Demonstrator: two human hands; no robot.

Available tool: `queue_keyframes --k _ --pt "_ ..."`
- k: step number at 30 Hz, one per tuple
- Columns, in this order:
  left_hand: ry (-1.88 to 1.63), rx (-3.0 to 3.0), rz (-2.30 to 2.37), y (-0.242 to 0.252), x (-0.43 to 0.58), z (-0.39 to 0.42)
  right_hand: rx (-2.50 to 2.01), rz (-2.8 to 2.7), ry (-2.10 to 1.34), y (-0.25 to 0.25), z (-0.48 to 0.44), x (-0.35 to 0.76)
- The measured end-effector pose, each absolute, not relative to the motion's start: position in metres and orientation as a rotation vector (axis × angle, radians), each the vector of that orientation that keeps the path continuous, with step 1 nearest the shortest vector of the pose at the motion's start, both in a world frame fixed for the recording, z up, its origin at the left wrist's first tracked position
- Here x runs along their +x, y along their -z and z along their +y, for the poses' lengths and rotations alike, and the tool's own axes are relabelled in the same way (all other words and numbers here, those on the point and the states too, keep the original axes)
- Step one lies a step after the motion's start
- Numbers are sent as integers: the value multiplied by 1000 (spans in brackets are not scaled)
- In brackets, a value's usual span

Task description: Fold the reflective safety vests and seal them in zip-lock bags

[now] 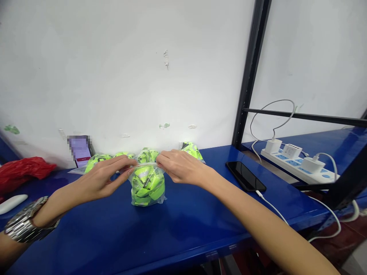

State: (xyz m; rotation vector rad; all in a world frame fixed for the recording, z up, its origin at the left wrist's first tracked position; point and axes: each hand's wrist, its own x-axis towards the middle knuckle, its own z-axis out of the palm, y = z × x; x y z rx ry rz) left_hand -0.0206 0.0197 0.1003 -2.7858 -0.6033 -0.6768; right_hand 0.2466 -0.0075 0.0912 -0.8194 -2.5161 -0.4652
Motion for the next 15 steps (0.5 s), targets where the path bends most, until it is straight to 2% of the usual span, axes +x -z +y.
queue_keyframes --k 15 --pt "589 -2680 -521 -94 -13 27 -849 -2543 453 -93 -9 246"
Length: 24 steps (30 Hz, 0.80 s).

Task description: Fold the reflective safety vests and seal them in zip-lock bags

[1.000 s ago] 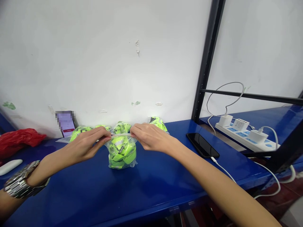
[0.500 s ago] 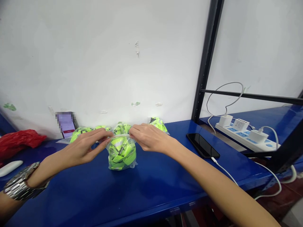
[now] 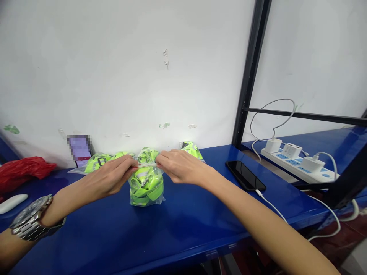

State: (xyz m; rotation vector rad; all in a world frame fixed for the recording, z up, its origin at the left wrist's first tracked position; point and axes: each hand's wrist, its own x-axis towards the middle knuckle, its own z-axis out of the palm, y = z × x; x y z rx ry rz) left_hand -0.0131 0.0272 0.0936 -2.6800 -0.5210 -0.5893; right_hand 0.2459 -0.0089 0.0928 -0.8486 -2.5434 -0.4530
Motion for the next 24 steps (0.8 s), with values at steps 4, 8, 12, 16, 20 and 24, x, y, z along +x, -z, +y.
queue_keyframes --k 4,8,12,16,20,24 --pt "554 -2761 -583 -98 -13 24 -835 -2526 435 -92 -7 246" --pt "536 -2813 -584 -102 -9 21 -845 -2522 435 -92 -7 246" --pt "563 -2759 -486 -100 -6 23 -888 -2503 515 -93 -9 242" --pt "569 -2648 -449 -95 -5 26 -924 -2446 702 -93 -9 235" --pt "532 -2594 -470 -92 -6 27 -881 -2477 629 -91 -6 229" --pt "490 -2532 -470 -91 -6 25 -854 -2550 580 -91 -5 225"
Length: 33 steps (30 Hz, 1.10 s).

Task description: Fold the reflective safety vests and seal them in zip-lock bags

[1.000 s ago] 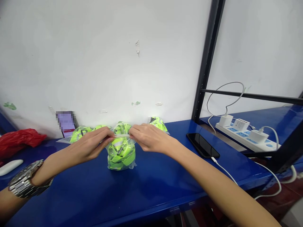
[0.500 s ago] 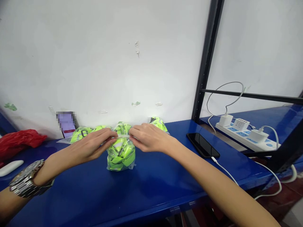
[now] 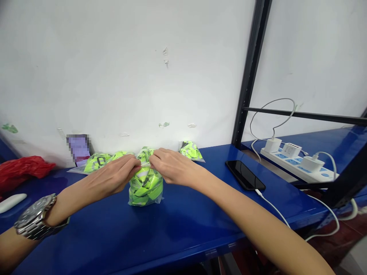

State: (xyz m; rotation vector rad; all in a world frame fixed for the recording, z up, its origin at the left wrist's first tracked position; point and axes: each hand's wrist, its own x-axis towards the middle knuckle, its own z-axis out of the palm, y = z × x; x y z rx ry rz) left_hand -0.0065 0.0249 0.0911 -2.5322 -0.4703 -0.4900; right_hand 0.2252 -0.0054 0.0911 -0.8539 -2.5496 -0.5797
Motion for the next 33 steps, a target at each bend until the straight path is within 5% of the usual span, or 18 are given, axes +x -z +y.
queue_keyframes --k 12,33 --pt "594 -2726 -464 -95 -8 29 -820 -2491 164 -95 -5 235" --pt "569 -2738 -498 -108 -2 14 -750 -2477 225 -102 -9 226"
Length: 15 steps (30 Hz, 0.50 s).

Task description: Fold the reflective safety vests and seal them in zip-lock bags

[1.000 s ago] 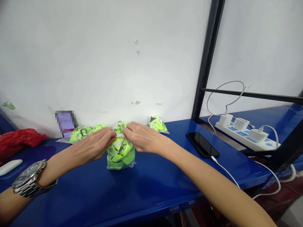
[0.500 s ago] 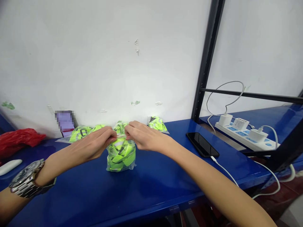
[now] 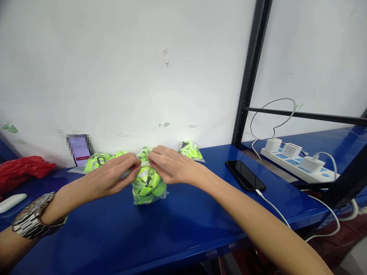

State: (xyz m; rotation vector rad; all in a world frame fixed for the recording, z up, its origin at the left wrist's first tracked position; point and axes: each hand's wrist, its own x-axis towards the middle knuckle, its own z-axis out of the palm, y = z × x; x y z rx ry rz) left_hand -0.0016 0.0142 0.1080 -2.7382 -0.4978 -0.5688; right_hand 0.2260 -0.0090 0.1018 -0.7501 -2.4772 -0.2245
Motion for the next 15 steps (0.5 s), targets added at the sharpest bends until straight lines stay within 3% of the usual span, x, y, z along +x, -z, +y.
queue_keyframes --k 15 --pt "435 -2724 -549 -105 4 13 -781 -2474 143 -100 -9 223"
